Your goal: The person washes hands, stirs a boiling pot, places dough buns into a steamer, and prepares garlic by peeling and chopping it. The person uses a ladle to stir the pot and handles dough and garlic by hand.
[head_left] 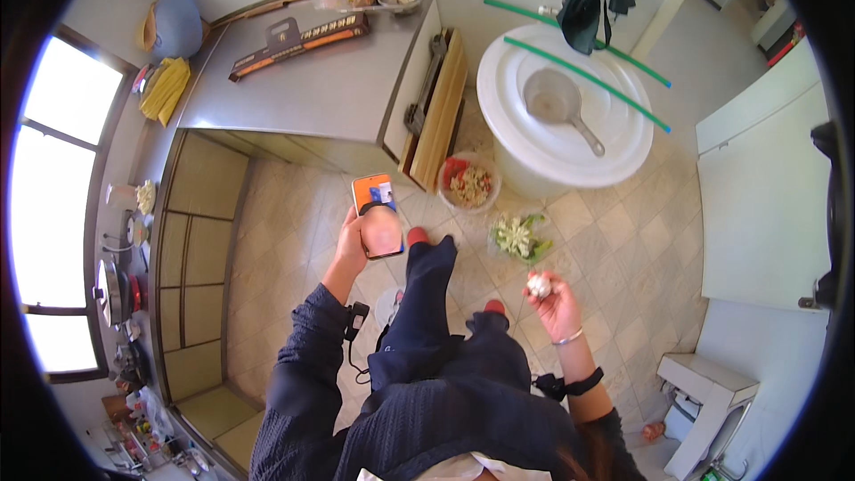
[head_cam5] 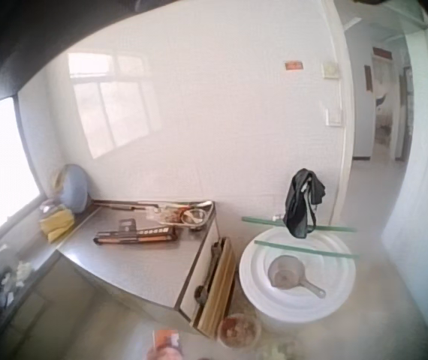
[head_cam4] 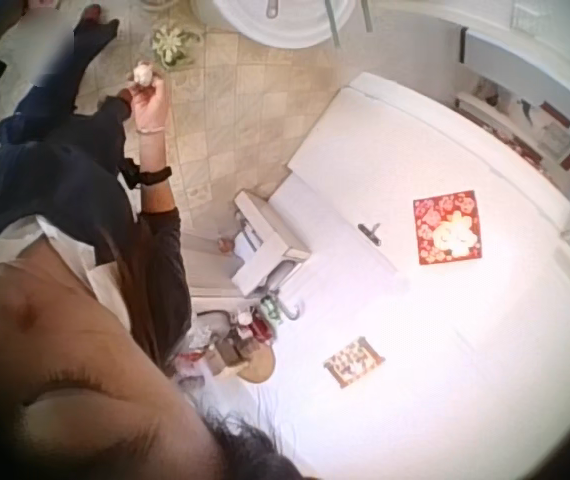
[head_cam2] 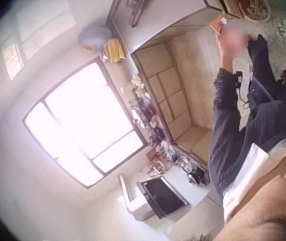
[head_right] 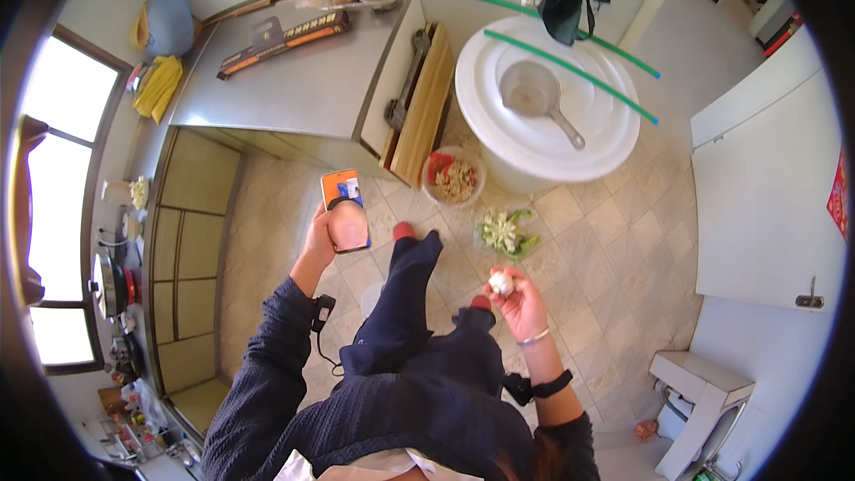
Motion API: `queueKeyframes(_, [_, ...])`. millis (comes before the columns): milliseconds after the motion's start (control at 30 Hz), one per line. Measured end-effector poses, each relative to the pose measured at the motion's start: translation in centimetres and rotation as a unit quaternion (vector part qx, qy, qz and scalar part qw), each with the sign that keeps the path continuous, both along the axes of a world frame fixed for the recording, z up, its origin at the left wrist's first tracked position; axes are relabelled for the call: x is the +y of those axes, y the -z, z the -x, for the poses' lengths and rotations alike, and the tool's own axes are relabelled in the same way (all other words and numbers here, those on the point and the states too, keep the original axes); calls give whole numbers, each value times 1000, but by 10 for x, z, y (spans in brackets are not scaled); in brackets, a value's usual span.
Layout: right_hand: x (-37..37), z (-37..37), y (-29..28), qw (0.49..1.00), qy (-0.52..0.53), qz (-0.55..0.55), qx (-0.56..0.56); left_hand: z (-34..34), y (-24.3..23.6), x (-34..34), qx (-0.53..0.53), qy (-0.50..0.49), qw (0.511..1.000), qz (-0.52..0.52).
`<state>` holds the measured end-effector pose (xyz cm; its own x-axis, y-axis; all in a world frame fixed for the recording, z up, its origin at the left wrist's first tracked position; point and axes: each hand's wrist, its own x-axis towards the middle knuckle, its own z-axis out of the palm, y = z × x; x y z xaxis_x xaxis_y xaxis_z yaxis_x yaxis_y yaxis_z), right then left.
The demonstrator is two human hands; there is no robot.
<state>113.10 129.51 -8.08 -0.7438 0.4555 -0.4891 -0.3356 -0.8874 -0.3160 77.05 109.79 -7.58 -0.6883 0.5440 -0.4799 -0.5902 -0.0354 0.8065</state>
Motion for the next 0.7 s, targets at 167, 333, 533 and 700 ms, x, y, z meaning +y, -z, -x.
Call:
queueKeyframes(167, [-7,89,24,996,-25,21,-88,152,55,43,46,1,997,57])
queueKeyframes(333, [-19,210,42,989,-65,26,-133,264,101,78,94,14,987,132])
queueKeyframes(533, [7,298,66,975,-70,-72,-199,323,115,97,211,94,959,164])
queueKeyframes(700, [67,331,95,969,134,-29,-206,324,114,101,270,136,937,174])
